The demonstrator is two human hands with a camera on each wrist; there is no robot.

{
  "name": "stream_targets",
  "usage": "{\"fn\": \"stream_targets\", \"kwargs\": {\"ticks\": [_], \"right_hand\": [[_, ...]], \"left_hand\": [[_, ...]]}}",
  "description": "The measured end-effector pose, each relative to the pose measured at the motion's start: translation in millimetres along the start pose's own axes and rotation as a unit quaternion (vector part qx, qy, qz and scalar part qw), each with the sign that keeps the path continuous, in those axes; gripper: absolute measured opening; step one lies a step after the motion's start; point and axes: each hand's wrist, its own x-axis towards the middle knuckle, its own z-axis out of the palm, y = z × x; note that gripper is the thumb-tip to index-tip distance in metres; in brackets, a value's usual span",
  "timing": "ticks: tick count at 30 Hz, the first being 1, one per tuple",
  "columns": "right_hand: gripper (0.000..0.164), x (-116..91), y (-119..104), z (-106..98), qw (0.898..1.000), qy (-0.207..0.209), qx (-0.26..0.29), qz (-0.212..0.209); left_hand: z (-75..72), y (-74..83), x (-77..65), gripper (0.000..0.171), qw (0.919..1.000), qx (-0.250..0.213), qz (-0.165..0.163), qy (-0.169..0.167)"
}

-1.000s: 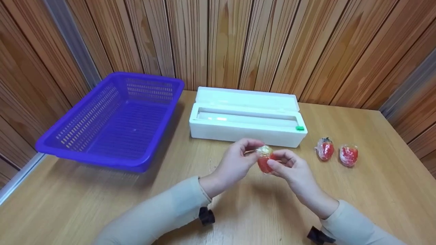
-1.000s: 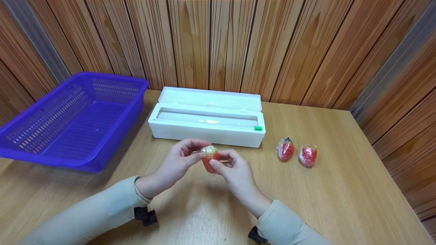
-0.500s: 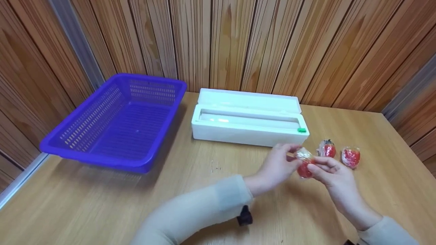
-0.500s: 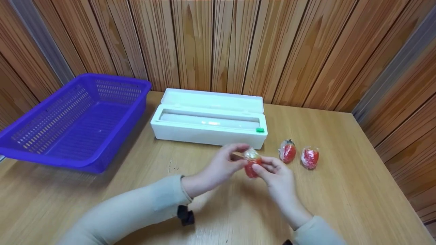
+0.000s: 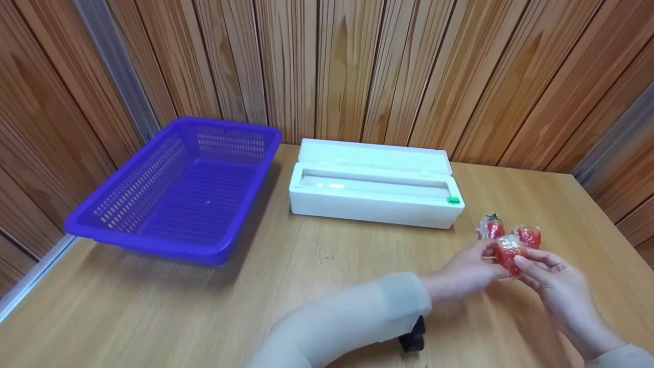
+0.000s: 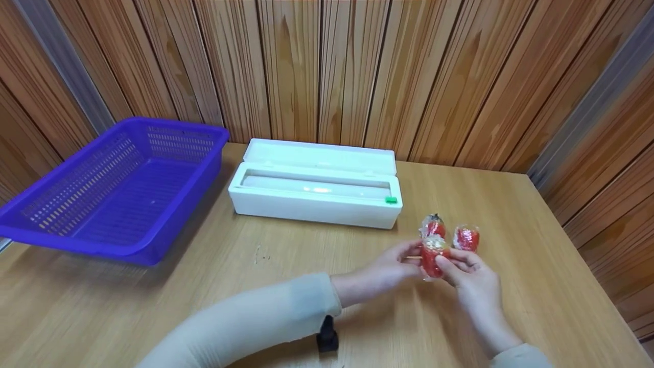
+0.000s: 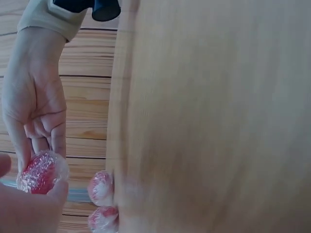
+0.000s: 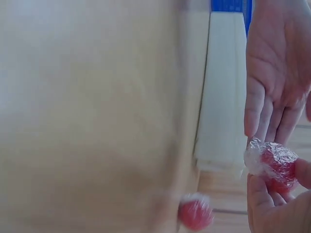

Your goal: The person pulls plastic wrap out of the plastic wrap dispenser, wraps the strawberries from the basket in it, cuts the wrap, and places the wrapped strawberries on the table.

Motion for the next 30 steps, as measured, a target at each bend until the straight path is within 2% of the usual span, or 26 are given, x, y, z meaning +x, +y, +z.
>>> {"fn": "stream_targets", "kwargs": {"ticks": [4, 7, 11, 13, 18, 23, 30], "right_hand": [[0.013, 6, 3, -12, 1.000, 0.005, 0.010, 0.011], [0.012, 11, 4, -21, 0.999, 0.016, -0.024, 0.031], [0.009, 19, 6, -31, 0.994, 0.023, -0.091, 0.064], [0.009, 22, 6, -35, 0.991, 0.021, -0.107, 0.078], [0.017, 28, 7, -43, 0.991, 0.004, -0.085, 0.104], [0.015, 32, 7, -48, 0.989, -0.003, -0.076, 0.123], [0.014, 36, 11, -55, 0.983, 0.011, -0.157, 0.094]], "left_hand": [[13.1, 1.9, 8.5, 0.049, 0.9995, 0.018, -0.024, 0.003], [19.2, 2.1, 13.0, 0.051, 0.9982, 0.053, -0.027, -0.001], [22.3, 1.5, 16.6, 0.053, 0.9972, 0.062, -0.028, -0.032], [23.4, 1.2, 18.0, 0.048, 0.9966, 0.053, -0.029, -0.055], [26.8, 0.7, 21.2, 0.033, 0.9939, 0.043, -0.039, -0.093], [30.2, 0.3, 26.2, 0.034, 0.9918, 0.059, -0.059, -0.097], [39.7, -4.8, 34.7, 0.038, 0.9919, 0.082, -0.063, -0.073]]}}
